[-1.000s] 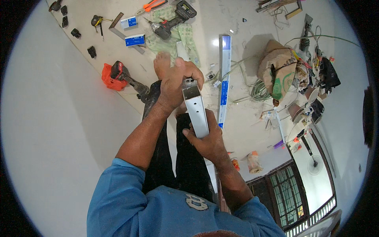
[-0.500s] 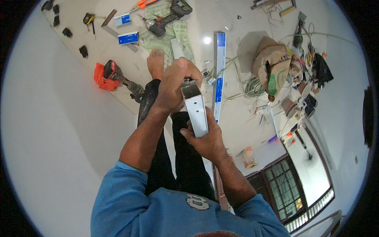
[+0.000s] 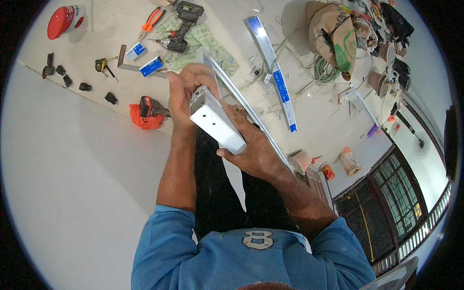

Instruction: The person assembles an aluminum frame by inserting screws into pre-drilled holes and tightening them with a cordless drill. They also use pliers to adjust components and align the frame sections before securing them.

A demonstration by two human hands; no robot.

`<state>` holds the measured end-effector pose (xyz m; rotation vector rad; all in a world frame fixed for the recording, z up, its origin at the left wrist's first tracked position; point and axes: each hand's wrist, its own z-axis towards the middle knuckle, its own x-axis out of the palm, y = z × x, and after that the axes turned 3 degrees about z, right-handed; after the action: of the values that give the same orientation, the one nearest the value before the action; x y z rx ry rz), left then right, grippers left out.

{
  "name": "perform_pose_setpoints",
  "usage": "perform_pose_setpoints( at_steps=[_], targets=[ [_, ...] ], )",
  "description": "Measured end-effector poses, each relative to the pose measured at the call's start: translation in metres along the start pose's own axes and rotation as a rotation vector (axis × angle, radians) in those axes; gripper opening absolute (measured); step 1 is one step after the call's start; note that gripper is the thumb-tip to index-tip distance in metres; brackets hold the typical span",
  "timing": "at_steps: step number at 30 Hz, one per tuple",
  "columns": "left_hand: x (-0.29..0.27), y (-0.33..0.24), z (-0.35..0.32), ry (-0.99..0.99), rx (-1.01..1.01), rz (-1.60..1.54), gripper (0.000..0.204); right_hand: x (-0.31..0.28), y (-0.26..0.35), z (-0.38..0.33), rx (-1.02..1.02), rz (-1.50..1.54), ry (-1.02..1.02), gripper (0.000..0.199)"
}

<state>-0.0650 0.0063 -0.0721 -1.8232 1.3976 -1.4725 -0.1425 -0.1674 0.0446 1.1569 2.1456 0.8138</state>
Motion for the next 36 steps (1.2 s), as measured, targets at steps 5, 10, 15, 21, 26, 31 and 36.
perform_pose_setpoints(
  at_steps=[5, 10, 15, 21, 26, 31, 36],
  targets=[
    [0.003, -0.007, 0.0, -0.057, -0.069, 0.006, 0.082, 0.002, 0.008, 0.0, -0.003, -0.082, -0.024, 0.119],
    [0.001, -0.006, -0.003, -0.139, -0.119, -0.081, 0.081, 0.005, 0.017, 0.0, 0.073, -0.027, -0.001, 0.115],
    [0.002, 0.018, -0.014, -0.322, 0.197, 0.409, 0.043, 0.004, 0.014, 0.003, 0.0, -0.036, -0.02, 0.116],
    [0.023, 0.028, -0.024, -0.381, -0.267, -0.377, 0.059, -0.005, 0.006, -0.004, 0.173, 0.041, 0.019, 0.116],
    [0.019, 0.026, 0.001, -0.638, -0.602, -1.029, 0.054, 0.006, 0.006, -0.001, 0.119, 0.068, 0.027, 0.118],
    [-0.004, 0.036, 0.003, -0.507, -0.836, -1.11, 0.032, -0.017, 0.005, -0.018, 0.308, 0.105, 0.088, 0.108],
    [-0.011, 0.031, -0.007, -0.475, -0.742, -1.032, 0.04, -0.045, -0.02, 0.007, 0.37, 0.986, 0.225, 0.076]
  ],
)
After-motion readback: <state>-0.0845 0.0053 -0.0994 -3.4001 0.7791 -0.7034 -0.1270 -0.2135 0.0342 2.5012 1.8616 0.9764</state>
